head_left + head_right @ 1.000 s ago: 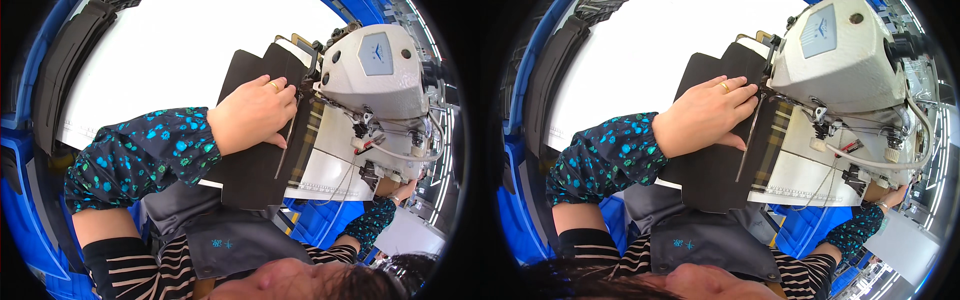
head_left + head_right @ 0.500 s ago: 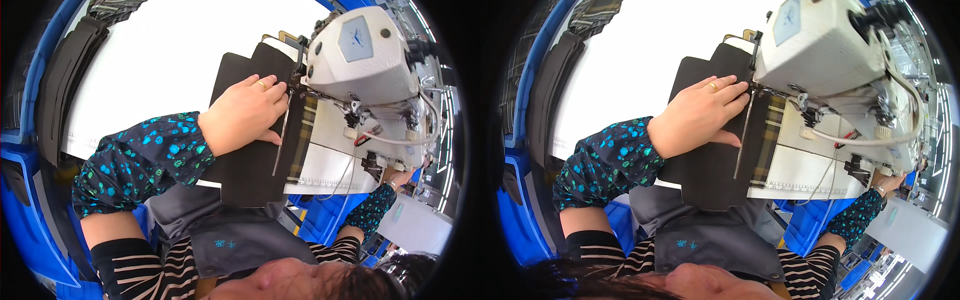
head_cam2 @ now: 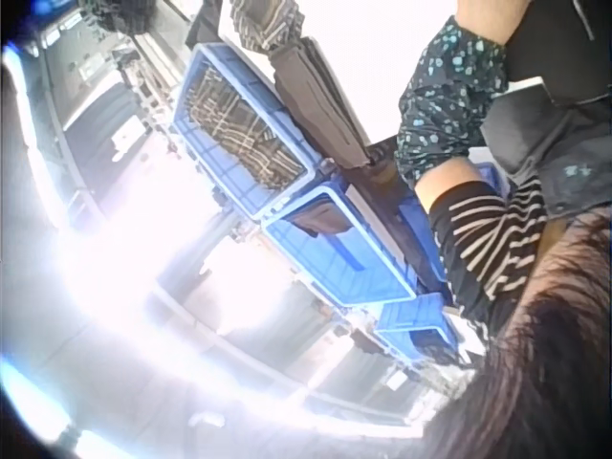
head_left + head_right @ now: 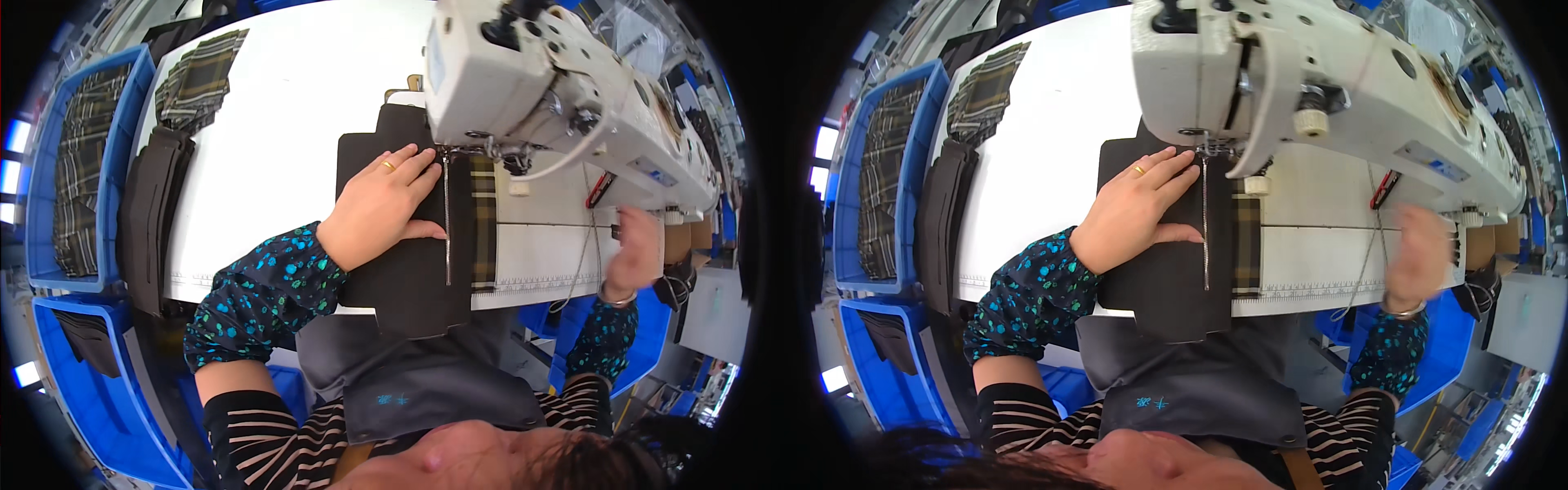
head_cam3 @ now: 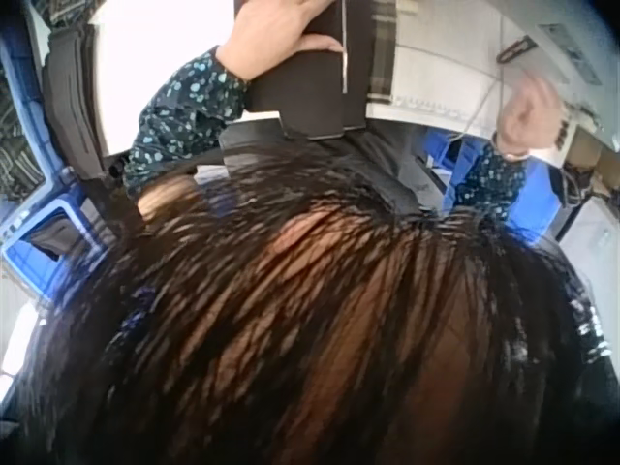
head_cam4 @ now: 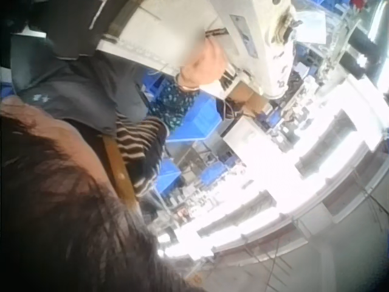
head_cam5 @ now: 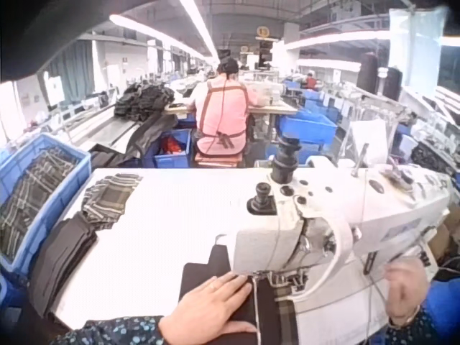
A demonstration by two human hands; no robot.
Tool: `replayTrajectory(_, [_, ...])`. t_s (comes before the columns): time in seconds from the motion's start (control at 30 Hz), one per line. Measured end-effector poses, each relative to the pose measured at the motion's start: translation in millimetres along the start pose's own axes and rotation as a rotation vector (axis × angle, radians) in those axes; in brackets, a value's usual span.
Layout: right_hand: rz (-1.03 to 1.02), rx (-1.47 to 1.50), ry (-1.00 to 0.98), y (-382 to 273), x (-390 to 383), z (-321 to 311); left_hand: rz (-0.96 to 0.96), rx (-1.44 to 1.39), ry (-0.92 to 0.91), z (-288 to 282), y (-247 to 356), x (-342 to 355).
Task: The person uses an industrial sewing machine to attach a zipper to a piece of dark fabric. They align the zipper with the fabric edge, guide it under the presser foot, and sew along the zipper teeth. The person repeats this process for multiple fabric pieces, trimming threads and adjusting the material as needed.
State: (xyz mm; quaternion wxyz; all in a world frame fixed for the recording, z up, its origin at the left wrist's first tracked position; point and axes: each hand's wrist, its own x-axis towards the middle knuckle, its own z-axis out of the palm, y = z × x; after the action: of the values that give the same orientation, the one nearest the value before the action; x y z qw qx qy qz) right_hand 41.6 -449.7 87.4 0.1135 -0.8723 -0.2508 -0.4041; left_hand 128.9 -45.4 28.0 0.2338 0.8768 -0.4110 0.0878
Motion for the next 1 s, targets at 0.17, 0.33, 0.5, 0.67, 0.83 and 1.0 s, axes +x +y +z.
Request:
replayTrajectory(0.17, [-0.156,0.183,-0.481,-81.7,51.2,110.0,-0.019,0.001,-0.024,-2.3,-2.8,-0.7])
replayTrajectory(0.33, [-0.163,0.189,-0.534,-86.9,49.5,140.0,-0.028,0.003,-0.034,-2.2,-3.8,2.2])
replayTrajectory(0.5, [-0.194,0.187,-0.533,-83.0,56.4,139.3,-0.051,0.017,-0.052,-1.4,-1.7,1.3])
replayTrajectory(0.67, [-0.180,0.220,-0.505,-83.5,56.2,140.7,-0.046,0.028,-0.068,0.3,-1.4,3.1])
replayTrajectory(0.83, [-0.139,0.268,-0.508,-84.0,61.1,141.2,-0.070,0.016,-0.112,-3.6,-1.2,6.0])
replayTrajectory(1.0, [-0.147,0.292,-0.484,-81.5,60.5,143.4,-0.066,0.013,-0.103,-3.9,-2.2,7.8])
